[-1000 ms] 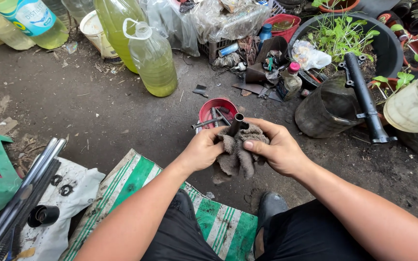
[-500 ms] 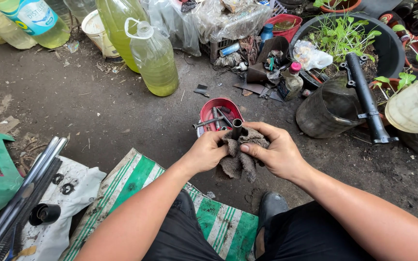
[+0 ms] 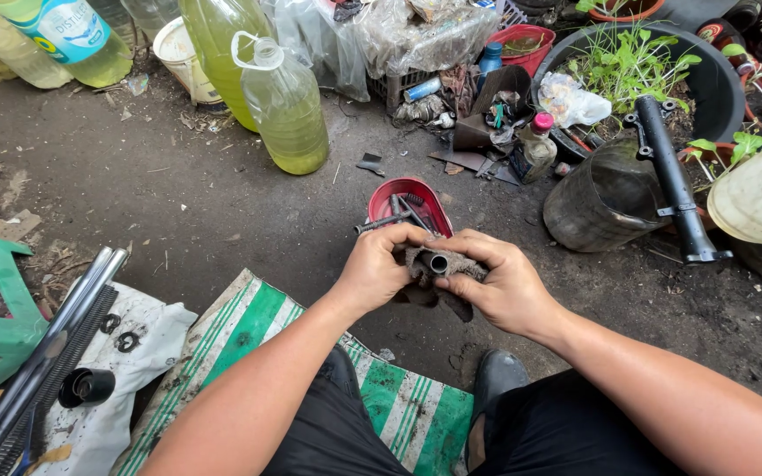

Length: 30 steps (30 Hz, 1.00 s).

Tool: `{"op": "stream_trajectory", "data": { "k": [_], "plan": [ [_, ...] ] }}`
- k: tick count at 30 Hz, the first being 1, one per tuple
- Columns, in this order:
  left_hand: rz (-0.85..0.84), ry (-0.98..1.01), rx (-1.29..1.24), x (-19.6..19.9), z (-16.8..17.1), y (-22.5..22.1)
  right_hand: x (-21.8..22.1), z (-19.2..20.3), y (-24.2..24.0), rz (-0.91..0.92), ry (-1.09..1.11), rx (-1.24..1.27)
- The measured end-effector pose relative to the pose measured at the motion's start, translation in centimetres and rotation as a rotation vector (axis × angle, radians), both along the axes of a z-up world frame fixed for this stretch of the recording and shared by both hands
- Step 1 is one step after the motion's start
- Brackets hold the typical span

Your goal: Cleaning and reassembling motorcycle suspension components using a rag and a container

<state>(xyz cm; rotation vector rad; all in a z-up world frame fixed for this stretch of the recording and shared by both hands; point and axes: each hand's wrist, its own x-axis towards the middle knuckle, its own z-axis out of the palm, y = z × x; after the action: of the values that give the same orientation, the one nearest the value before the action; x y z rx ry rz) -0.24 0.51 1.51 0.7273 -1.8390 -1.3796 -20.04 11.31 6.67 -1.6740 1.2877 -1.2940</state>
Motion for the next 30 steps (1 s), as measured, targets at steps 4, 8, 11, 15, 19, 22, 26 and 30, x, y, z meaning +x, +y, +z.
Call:
{"op": "stream_trajectory", "data": {
  "k": [4,8,11,15,19,22,26,30],
  "plan": [
    [0.003,0.046,-0.061,0.0,0.2,-0.2,0.4,0.4,0.0,-0.002,0.035,-0.024],
    [-0.010,0.089,-0.097,0.1,0.6,-0.4,0.5,-0.2,0.0,0.006,0.059,-0.036],
    [0.000,0.067,-0.108,0.2,0.8,-0.4,0.9,0.3,0.1,0.009,0.095,-0.043],
    [0.021,0.007,-0.100,0.5,0.3,-1.1,1.4,1.8,0.3,0.009,0.160,-0.051],
    [0.079,-0.143,0.027,0.1,-0.8,-1.4,1.8,1.2,0.3,-0.158,0.221,-0.135],
    [-0.026,-0.488,0.062,0.3,-1.6,-1.0,1.4,-0.3,0.2,-0.282,0.297,-0.207],
    [-0.287,-0.751,0.104,-0.9,-3.1,0.8,0.3,-1.5,-0.3,-0.348,0.393,-0.278],
    [-0.338,-0.602,0.115,-1.8,-0.4,2.5,-0.1,-1.3,-0.8,-0.359,0.409,-0.289]
  ]
}}
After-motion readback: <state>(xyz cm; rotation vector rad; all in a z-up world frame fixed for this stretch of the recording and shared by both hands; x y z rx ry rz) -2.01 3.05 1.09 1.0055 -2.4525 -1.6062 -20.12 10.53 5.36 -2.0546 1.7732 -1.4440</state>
